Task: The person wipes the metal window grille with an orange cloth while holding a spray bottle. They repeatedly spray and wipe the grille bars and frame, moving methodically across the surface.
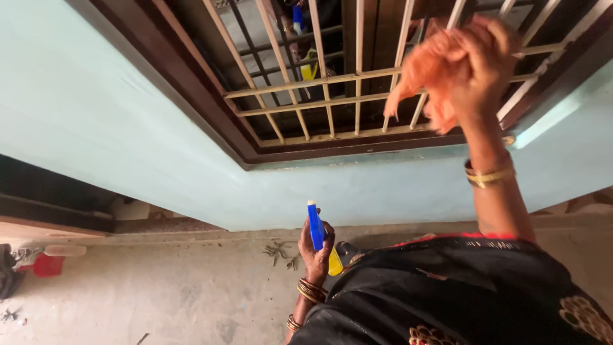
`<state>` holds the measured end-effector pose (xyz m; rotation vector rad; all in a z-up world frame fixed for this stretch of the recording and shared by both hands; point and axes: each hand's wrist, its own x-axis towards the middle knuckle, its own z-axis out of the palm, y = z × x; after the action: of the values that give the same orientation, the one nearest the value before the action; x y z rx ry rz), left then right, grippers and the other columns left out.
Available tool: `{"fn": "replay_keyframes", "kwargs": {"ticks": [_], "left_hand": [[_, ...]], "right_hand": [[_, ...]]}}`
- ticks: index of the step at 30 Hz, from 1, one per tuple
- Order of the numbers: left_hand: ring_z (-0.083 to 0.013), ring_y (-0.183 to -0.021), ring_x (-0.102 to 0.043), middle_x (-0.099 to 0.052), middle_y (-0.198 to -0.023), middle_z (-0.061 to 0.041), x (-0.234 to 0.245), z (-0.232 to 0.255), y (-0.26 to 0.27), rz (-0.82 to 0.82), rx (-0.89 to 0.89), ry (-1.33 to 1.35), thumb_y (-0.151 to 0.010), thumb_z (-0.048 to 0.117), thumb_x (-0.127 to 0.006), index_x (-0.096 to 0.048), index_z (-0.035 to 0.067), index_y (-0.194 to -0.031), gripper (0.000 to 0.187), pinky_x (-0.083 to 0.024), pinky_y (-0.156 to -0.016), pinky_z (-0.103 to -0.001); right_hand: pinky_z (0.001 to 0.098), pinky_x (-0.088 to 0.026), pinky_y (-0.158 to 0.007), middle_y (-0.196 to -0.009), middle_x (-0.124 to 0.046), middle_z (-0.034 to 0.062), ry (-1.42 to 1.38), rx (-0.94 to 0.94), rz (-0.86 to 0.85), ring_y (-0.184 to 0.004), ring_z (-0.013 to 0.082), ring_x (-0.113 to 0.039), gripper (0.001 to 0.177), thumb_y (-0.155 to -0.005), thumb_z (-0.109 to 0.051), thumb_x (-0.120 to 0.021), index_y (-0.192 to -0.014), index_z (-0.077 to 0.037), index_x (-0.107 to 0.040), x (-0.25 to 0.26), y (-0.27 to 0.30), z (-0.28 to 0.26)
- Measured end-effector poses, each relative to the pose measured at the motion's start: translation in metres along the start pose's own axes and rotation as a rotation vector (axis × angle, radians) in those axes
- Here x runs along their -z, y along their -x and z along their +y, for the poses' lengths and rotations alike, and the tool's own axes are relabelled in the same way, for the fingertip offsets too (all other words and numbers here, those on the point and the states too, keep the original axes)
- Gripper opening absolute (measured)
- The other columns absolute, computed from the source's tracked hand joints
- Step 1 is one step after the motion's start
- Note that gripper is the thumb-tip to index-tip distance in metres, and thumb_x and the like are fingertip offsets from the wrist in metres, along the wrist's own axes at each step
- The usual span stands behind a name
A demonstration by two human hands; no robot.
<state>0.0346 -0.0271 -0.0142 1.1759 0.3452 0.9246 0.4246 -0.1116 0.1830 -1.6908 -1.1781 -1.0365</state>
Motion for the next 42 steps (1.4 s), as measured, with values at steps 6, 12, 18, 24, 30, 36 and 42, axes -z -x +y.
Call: {"fn": "replay_keyframes", "kwargs": {"ticks": [6,12,18,24,30,36,42], "left_hand": [[-0.0075,-0.072,-0.052,-0.055,-0.088,-0.001,-0.015,0.007,0.002,0.034,0.091,-0.025,-0.085,0.044,-0.083,-0.043,-0.005,-0.148,0.090,-0.046,-0.067,-0.022],[-0.0072,-0.074,-0.050,-0.055,-0.091,0.000,-0.020,0.012,-0.001,-0.134,-0.036,0.112,-0.088,0.034,-0.078,-0.043,-0.005,-0.151,0.082,-0.044,-0.069,-0.023],[-0.0107,-0.081,-0.057,-0.059,-0.090,-0.002,-0.023,0.014,-0.009,-0.080,-0.092,-0.170,-0.093,0.026,-0.074,-0.047,-0.008,-0.145,0.068,-0.052,-0.078,-0.028],[-0.0098,-0.078,-0.057,-0.061,-0.087,-0.001,-0.014,0.011,0.001,0.016,-0.077,-0.276,-0.090,0.030,-0.074,-0.051,-0.006,-0.143,0.068,-0.053,-0.074,-0.028],[-0.0098,-0.077,-0.058,-0.061,-0.086,0.000,-0.010,0.006,0.003,-0.037,-0.132,-0.273,-0.089,0.038,-0.074,-0.050,-0.004,-0.145,0.074,-0.053,-0.074,-0.027],[-0.0113,-0.082,-0.059,-0.062,-0.090,-0.002,-0.021,0.017,-0.002,-0.104,-0.014,-0.279,-0.089,0.032,-0.075,-0.050,-0.006,-0.143,0.070,-0.054,-0.079,-0.030],[-0.0155,-0.084,-0.063,-0.068,-0.091,-0.010,-0.025,0.032,-0.022,-0.250,0.074,-0.452,-0.085,0.029,-0.076,-0.053,-0.005,-0.142,0.070,-0.056,-0.082,-0.035]], "right_hand": [[0.0418,-0.048,-0.107,-0.129,-0.051,0.0060,0.174,0.118,0.117,-0.125,0.0281,-0.051,0.005,-0.110,-0.001,-0.069,-0.111,-0.006,-0.069,-0.061,0.042,0.016],[0.0461,-0.047,-0.102,-0.121,-0.053,0.0090,0.252,0.150,-0.079,-0.124,0.0306,-0.051,0.004,-0.103,-0.003,-0.067,-0.102,-0.007,-0.066,-0.039,0.068,-0.006],[0.0470,-0.048,-0.088,-0.115,-0.058,0.0113,0.106,0.042,-0.328,-0.109,0.0298,-0.060,0.007,-0.097,-0.001,-0.067,-0.100,-0.007,-0.069,-0.024,0.101,-0.013],[0.0425,-0.055,-0.080,-0.112,-0.063,0.0126,-0.090,-0.117,-0.547,-0.100,0.0322,-0.065,0.031,-0.081,0.005,-0.060,-0.105,-0.009,-0.074,0.010,0.126,-0.005],[0.0439,-0.050,-0.094,-0.112,-0.059,0.0112,-0.081,-0.162,-0.043,-0.109,0.0307,-0.059,0.008,-0.100,0.001,-0.068,-0.106,-0.003,-0.068,0.037,0.058,0.026],[0.0484,-0.044,-0.112,-0.136,-0.047,0.0170,0.036,-0.152,0.060,-0.133,0.0325,-0.047,0.015,-0.108,-0.002,-0.066,-0.122,-0.002,-0.061,-0.019,0.077,0.041],[0.0501,-0.045,-0.112,-0.131,-0.050,0.0162,0.025,-0.114,-0.035,-0.132,0.0355,-0.051,0.007,-0.107,-0.005,-0.061,-0.114,-0.003,-0.061,-0.022,0.109,0.044]]}}
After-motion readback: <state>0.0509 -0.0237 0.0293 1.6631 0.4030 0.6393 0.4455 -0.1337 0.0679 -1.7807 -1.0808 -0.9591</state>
